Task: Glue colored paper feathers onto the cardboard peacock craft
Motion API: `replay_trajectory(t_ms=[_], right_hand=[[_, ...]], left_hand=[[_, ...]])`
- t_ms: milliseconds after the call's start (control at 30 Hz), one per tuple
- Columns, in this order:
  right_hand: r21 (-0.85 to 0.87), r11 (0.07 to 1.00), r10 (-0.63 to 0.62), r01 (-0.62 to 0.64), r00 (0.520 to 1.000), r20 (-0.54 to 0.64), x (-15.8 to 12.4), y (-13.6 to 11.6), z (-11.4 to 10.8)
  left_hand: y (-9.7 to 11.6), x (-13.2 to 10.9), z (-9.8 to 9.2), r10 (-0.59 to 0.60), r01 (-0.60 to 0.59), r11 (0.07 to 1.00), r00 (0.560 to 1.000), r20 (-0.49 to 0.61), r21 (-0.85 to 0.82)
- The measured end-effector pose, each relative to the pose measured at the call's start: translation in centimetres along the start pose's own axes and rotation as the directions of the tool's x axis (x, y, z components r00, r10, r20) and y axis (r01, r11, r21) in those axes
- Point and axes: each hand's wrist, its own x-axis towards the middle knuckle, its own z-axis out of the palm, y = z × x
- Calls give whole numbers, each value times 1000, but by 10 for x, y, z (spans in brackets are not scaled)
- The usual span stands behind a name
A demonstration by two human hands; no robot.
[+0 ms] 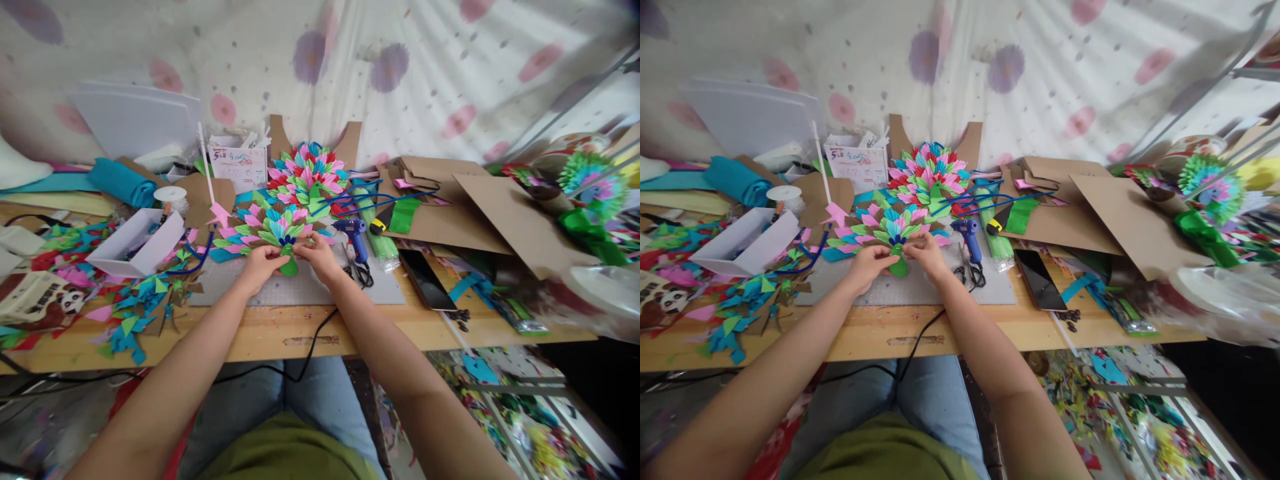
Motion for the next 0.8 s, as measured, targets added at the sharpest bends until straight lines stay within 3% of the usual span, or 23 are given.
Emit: replay_trajectory(t_ms=[800], right_hand=[[20,999,45,-46,998,52,-2,-4,-2]], left_hand=[[2,-3,-2,14,-15,1000,1000,16,13]])
